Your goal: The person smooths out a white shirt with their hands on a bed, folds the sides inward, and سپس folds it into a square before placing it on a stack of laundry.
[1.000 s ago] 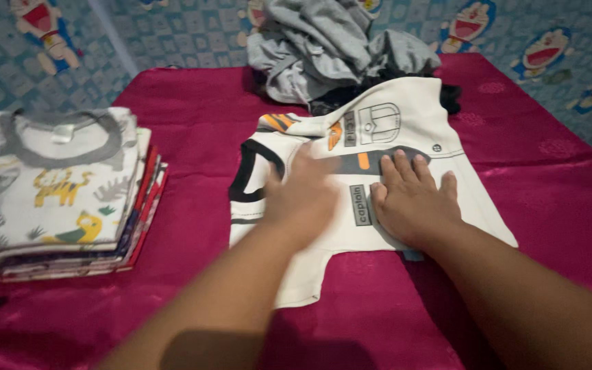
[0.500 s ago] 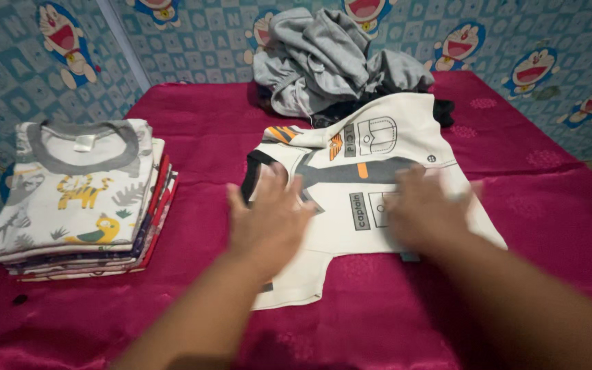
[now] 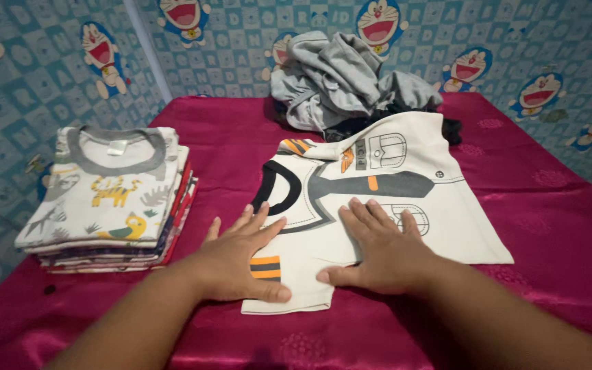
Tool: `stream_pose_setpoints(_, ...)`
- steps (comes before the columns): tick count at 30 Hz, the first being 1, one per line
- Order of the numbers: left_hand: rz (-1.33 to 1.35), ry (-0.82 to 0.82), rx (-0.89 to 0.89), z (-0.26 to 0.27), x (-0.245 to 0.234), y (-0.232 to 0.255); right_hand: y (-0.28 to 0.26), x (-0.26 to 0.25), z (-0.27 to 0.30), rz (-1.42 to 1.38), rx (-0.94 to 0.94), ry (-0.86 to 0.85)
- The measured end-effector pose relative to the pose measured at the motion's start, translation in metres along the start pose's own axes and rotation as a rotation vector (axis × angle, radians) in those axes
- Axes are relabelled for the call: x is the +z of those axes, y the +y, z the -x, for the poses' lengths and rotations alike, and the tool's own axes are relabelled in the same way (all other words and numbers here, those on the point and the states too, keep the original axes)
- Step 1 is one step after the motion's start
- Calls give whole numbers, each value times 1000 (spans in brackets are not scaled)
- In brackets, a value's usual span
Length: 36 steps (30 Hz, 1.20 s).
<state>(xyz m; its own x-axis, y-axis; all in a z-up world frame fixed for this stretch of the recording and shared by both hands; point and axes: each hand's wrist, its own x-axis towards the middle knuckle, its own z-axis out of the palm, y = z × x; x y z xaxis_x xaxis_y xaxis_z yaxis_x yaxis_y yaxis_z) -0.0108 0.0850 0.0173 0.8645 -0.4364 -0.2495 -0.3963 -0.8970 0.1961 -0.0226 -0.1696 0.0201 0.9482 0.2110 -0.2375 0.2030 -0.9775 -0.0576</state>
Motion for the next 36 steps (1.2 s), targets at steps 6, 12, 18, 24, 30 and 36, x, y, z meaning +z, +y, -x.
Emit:
stream_pose_setpoints(6,-2,-15,-30,-9,-18,11,8,-7,-17,-41,10,-120)
stream_pose_setpoints(12,67,225,9,-45,14,56,27,34,-43,-53,-56,230)
stream_pose_setpoints(18,3,192,-176,-35,16,35,88,15,-30,-60,292,122)
stream_pose_setpoints(24,-52,410,-254,-38,17,15,112,-14,-10,-86,584,99)
stream_pose_setpoints(30,-6,449,-1,-77,19,75,46,25,-50,66,60,304)
stream_pose_setpoints(36,-24,257,-111,-83,10,48,85,13,-51,-57,162,205)
